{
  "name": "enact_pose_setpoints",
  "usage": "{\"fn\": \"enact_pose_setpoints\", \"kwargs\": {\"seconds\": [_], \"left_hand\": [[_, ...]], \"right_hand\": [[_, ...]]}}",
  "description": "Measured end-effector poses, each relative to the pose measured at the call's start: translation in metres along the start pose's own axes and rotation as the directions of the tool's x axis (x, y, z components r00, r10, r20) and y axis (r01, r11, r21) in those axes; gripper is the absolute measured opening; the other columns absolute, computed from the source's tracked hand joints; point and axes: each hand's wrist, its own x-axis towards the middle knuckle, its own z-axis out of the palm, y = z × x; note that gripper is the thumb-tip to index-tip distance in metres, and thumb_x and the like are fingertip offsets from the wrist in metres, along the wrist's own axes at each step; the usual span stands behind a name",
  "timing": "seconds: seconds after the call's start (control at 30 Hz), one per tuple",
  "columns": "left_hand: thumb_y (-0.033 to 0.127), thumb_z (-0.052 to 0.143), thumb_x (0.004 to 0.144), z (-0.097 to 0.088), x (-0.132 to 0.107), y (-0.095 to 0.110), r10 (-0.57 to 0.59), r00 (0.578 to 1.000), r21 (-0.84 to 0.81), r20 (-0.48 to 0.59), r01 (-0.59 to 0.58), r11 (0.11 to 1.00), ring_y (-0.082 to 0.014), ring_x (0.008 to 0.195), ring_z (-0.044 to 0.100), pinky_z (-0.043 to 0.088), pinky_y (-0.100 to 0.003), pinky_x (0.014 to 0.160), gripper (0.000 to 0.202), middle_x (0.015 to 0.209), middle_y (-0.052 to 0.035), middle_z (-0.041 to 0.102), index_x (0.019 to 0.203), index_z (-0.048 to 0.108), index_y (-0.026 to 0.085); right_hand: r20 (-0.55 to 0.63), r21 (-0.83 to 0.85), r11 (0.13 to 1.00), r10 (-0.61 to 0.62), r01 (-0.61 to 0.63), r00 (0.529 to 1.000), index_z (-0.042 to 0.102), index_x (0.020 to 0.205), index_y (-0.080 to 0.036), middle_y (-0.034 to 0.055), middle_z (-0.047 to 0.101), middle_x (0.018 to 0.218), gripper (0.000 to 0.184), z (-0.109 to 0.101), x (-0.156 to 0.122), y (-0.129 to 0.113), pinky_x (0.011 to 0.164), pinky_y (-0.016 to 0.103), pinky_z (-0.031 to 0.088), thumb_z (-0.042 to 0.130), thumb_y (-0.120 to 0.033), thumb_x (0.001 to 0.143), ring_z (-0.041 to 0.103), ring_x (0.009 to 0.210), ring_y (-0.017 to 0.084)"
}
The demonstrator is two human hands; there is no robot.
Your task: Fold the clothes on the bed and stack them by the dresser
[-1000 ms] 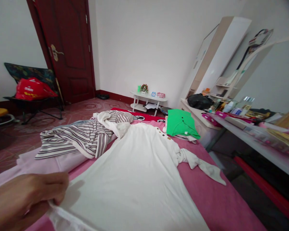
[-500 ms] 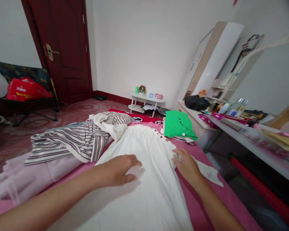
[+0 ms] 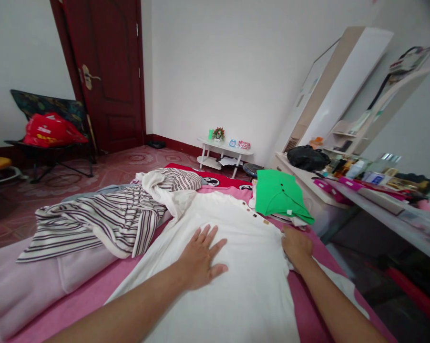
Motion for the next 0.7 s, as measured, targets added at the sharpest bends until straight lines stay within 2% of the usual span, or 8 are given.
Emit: {"fn": "enact_pose_setpoints", "kwargs": {"seconds": [0.07, 0.13, 0.23, 0.3, 0.37, 0.47, 0.57, 0.7], "left_hand": [[0.069, 0.024, 0.087, 0.001, 0.001, 0.0, 0.0, 1.0, -0.005, -0.006, 0.0, 1.0, -0.0314, 0.142, 0.0, 0.006, -0.054, 0.113, 0.071, 0.156, -0.0091, 0.002, 0.147, 0.021, 0.031], [0.068, 0.025, 0.088, 0.004, 0.002, 0.0, -0.008, 1.0, -0.007, -0.018, 0.008, 1.0, -0.0311, 0.142, -0.001, 0.008, -0.053, 0.113, 0.074, 0.155, -0.0112, -0.003, 0.149, 0.014, 0.028], [0.07, 0.028, 0.085, 0.008, 0.003, -0.001, -0.085, 0.996, 0.0, -0.033, 0.085, 0.996, -0.0307, 0.142, -0.003, 0.008, -0.05, 0.114, 0.086, 0.154, -0.016, -0.004, 0.149, 0.009, 0.016], [0.072, 0.027, 0.084, 0.01, 0.003, -0.001, -0.15, 0.988, 0.003, -0.038, 0.15, 0.989, -0.0312, 0.141, -0.004, 0.007, -0.049, 0.114, 0.092, 0.154, -0.0186, -0.001, 0.148, 0.013, 0.008], [0.072, 0.025, 0.084, 0.009, 0.003, -0.002, -0.167, 0.985, -0.004, -0.042, 0.167, 0.986, -0.0317, 0.141, -0.003, 0.007, -0.049, 0.114, 0.091, 0.154, -0.0186, 0.003, 0.147, 0.019, 0.008], [0.072, 0.025, 0.083, 0.007, 0.003, -0.002, -0.14, 0.989, -0.022, -0.056, 0.139, 0.99, -0.0324, 0.142, 0.002, 0.01, -0.051, 0.113, 0.082, 0.155, -0.0128, 0.008, 0.147, 0.025, 0.019], [0.071, 0.031, 0.083, 0.004, 0.005, 0.0, -0.144, 0.987, -0.019, -0.077, 0.143, 0.989, -0.035, 0.141, 0.011, 0.016, -0.054, 0.11, 0.075, 0.154, -0.0096, 0.018, 0.143, 0.034, 0.027], [0.066, 0.037, 0.083, 0.002, 0.007, 0.003, -0.144, 0.982, 0.003, -0.121, 0.146, 0.989, -0.0366, 0.137, 0.021, 0.021, -0.054, 0.108, 0.069, 0.15, -0.0116, 0.029, 0.139, 0.04, 0.025]], "right_hand": [[-0.066, -0.074, 0.995, -0.067, 0.063, 0.996, 0.064, 0.105, -0.016, 0.0174, 0.063, 0.108, 0.034, -0.015, 0.001, -0.029, 0.076, 0.039, 0.045, 0.042, -0.008, 0.081, 0.062, 0.096, 0.03], [-0.156, -0.036, 0.976, -0.22, 0.217, 0.963, 0.063, 0.109, -0.016, 0.0156, 0.062, 0.112, 0.033, -0.027, -0.001, -0.066, 0.086, 0.039, 0.042, 0.044, -0.01, 0.082, 0.058, 0.103, 0.028], [-0.233, 0.167, 0.827, -0.495, 0.536, 0.837, 0.056, 0.122, -0.019, 0.0094, 0.056, 0.127, 0.036, -0.024, -0.006, -0.117, 0.1, 0.033, 0.034, 0.047, -0.022, 0.086, 0.05, 0.116, 0.021], [-0.195, 0.252, 0.744, -0.588, 0.619, 0.785, 0.051, 0.129, -0.022, 0.0064, 0.048, 0.138, 0.041, -0.007, -0.004, -0.134, 0.106, 0.033, 0.029, 0.043, -0.032, 0.09, 0.041, 0.126, 0.02], [-0.094, 0.264, 0.795, -0.542, 0.545, 0.835, 0.044, 0.136, -0.023, 0.0059, 0.039, 0.146, 0.047, 0.015, 0.004, -0.137, 0.108, 0.039, 0.025, 0.038, -0.04, 0.093, 0.032, 0.134, 0.022], [-0.015, 0.205, 0.911, -0.363, 0.358, 0.932, 0.037, 0.14, -0.022, 0.0065, 0.031, 0.15, 0.051, 0.04, 0.022, -0.129, 0.108, 0.046, 0.022, 0.032, -0.044, 0.095, 0.024, 0.138, 0.024], [-0.104, 0.175, 0.931, -0.307, 0.321, 0.946, 0.043, 0.136, -0.02, 0.0083, 0.03, 0.15, 0.048, 0.045, 0.034, -0.123, 0.106, 0.043, 0.027, 0.034, -0.041, 0.094, 0.029, 0.135, 0.025], [-0.24, 0.177, 0.964, -0.156, 0.201, 0.958, 0.043, 0.134, -0.018, 0.0122, 0.029, 0.15, 0.049, 0.038, 0.038, -0.123, 0.095, 0.043, 0.036, 0.042, -0.041, 0.091, 0.036, 0.127, 0.029]]}}
